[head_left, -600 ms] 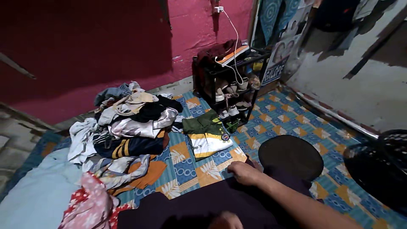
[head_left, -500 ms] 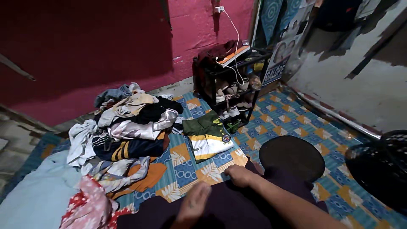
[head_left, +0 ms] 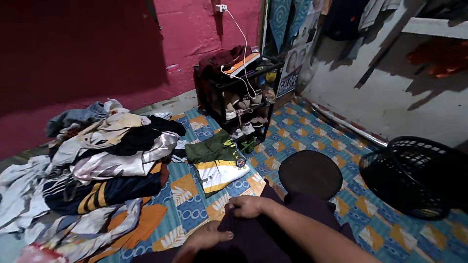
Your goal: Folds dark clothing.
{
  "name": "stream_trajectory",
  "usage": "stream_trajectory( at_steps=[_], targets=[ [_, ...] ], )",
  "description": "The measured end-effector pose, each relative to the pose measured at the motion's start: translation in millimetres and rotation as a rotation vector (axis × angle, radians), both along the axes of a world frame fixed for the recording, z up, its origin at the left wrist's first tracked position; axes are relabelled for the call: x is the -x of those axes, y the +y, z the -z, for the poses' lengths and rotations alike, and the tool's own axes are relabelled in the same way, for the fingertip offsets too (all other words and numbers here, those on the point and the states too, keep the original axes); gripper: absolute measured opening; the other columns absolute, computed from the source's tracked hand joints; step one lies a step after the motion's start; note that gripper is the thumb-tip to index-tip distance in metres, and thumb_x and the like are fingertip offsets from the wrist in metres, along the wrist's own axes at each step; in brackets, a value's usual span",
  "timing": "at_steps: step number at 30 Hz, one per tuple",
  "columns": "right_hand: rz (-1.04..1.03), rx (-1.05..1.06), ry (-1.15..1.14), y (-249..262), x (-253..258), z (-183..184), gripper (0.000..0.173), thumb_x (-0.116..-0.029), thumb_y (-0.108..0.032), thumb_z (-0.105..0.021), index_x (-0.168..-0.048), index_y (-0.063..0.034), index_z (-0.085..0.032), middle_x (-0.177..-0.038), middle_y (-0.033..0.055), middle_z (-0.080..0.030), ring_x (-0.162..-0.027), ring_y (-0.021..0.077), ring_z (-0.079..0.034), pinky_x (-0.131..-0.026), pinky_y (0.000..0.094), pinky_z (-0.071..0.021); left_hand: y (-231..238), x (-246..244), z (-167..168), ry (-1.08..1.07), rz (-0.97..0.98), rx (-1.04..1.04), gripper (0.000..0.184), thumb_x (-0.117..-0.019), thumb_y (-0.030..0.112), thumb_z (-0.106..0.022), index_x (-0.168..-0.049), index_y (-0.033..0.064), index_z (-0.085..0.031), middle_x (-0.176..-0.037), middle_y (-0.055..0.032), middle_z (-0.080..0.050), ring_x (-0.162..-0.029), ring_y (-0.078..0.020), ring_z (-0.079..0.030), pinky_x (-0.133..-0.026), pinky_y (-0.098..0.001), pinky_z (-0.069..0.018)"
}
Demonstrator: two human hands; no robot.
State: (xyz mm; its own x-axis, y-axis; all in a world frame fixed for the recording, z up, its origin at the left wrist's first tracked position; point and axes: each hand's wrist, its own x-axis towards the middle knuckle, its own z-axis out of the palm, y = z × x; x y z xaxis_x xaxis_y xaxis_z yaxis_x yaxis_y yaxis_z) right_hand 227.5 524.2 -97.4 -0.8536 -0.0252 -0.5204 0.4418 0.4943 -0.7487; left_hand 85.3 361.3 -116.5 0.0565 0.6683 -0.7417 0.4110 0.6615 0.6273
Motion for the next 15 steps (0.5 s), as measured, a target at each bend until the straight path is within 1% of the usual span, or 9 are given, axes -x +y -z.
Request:
stream_trajectory(
  at_steps=[2, 3, 4, 5, 7, 9, 11, 13, 15],
  targets=[
    [-0.010, 0.031, -0.110, 8.3, -4.7, -7.8, 0.036, -0.1049, -0.024, -0.055, -0.127, 0.0049, -0.057, -0.121, 0.0292, -0.061, -0.116, 0.0424, -0.058, -0.098, 0.0649, -0.0421, 2.2, 7.2, -2.6, -0.080, -0.044, -0.092, 0.034, -0.0981, 0.028, -0.068, -0.121, 0.0029, -0.067, -0.110, -0.0119, -0.071, -0.103, -0.0193, -0.068, -0.097, -0.0439, -0.0529],
    [-0.021, 0.031, -0.154, 13.5, -8.0, -9.7, 0.042, -0.1039, -0.027, -0.059, -0.132, 0.0045, -0.057, -0.124, 0.0304, -0.061, -0.119, 0.0439, -0.058, -0.100, 0.0663, -0.0406, 5.2, 13.1, -5.1, -0.060, -0.047, -0.158, 0.032, -0.0979, 0.027, -0.067, -0.117, 0.0024, -0.068, -0.107, -0.0117, -0.071, -0.100, -0.0191, -0.067, -0.094, -0.0438, -0.0531],
    [-0.032, 0.016, -0.209, 21.3, -10.7, -14.6, 0.050, -0.1025, -0.029, -0.062, -0.142, 0.0017, -0.055, -0.133, 0.0302, -0.059, -0.128, 0.0447, -0.055, -0.107, 0.0667, -0.0376, 8.8, 20.7, -10.2, -0.020, -0.038, -0.203, 0.031, -0.0981, 0.029, -0.066, -0.112, 0.0018, -0.069, -0.105, -0.0122, -0.070, -0.097, -0.0201, -0.066, -0.092, -0.0446, -0.0523],
    [-0.040, -0.006, -0.260, 29.6, -14.2, -20.1, 0.055, -0.1012, -0.028, -0.065, -0.146, 0.0003, -0.052, -0.139, 0.0301, -0.056, -0.133, 0.0453, -0.051, -0.111, 0.0664, -0.0345, 10.4, 28.2, -16.0, 0.014, -0.021, -0.222, 0.032, -0.0983, 0.030, -0.066, -0.110, 0.0010, -0.069, -0.104, -0.0130, -0.069, -0.097, -0.0212, -0.065, -0.091, -0.0455, -0.0511],
    [-0.066, -0.080, -0.315, 49.6, -25.0, -27.4, 0.054, -0.0976, -0.022, -0.070, -0.143, 0.0031, -0.054, -0.136, 0.0318, -0.057, -0.131, 0.0468, -0.051, -0.110, 0.0658, -0.0344, 8.4, 40.2, -26.2, 0.045, 0.009, -0.219, 0.032, -0.0976, 0.033, -0.067, -0.106, 0.0020, -0.069, -0.101, -0.0111, -0.068, -0.095, -0.0192, -0.064, -0.089, -0.0437, -0.0511],
    [-0.115, -0.193, -0.367, 67.9, -38.5, -34.5, 0.053, -0.0937, -0.017, -0.075, -0.139, 0.0048, -0.057, -0.129, 0.0328, -0.060, -0.124, 0.0485, -0.055, -0.106, 0.0668, -0.0374, 2.6, 48.9, -33.6, 0.058, 0.037, -0.174, 0.032, -0.0968, 0.034, -0.068, -0.106, 0.0030, -0.069, -0.100, -0.0104, -0.068, -0.095, -0.0188, -0.064, -0.089, -0.0441, -0.0511],
    [-0.174, -0.334, -0.413, 82.4, -52.9, -43.2, 0.045, -0.0912, -0.017, -0.077, -0.128, 0.0052, -0.065, -0.121, 0.0308, -0.065, -0.117, 0.0480, -0.059, -0.101, 0.0679, -0.0408, -1.5, 56.8, -42.3, 0.100, 0.085, -0.142, 0.034, -0.0964, 0.034, -0.069, -0.107, 0.0019, -0.070, -0.102, -0.0123, -0.068, -0.096, -0.0212, -0.064, -0.091, -0.0465, -0.0502],
    [-0.199, -0.494, -0.475, 93.4, -70.3, -50.9, 0.038, -0.0923, -0.022, -0.075, -0.123, -0.0005, -0.069, -0.118, 0.0255, -0.068, -0.115, 0.0453, -0.061, -0.099, 0.0697, -0.0406, -4.3, 64.1, -54.3, 0.166, 0.137, -0.117, 0.035, -0.0965, 0.034, -0.069, -0.106, 0.0011, -0.070, -0.103, -0.0139, -0.068, -0.098, -0.0238, -0.063, -0.091, -0.0483, -0.0490],
    [-0.145, -0.626, -0.511, 101.0, -91.1, -62.2, 0.033, -0.0925, -0.021, -0.074, -0.121, -0.0052, -0.070, -0.118, 0.0217, -0.069, -0.115, 0.0438, -0.061, -0.099, 0.0711, -0.0376, -8.5, 74.0, -70.0, 0.264, 0.189, -0.091, 0.036, -0.0973, 0.034, -0.069, -0.107, 0.0000, -0.070, -0.105, -0.0174, -0.068, -0.101, -0.0289, -0.064, -0.094, -0.0524, -0.0478]
  ],
)
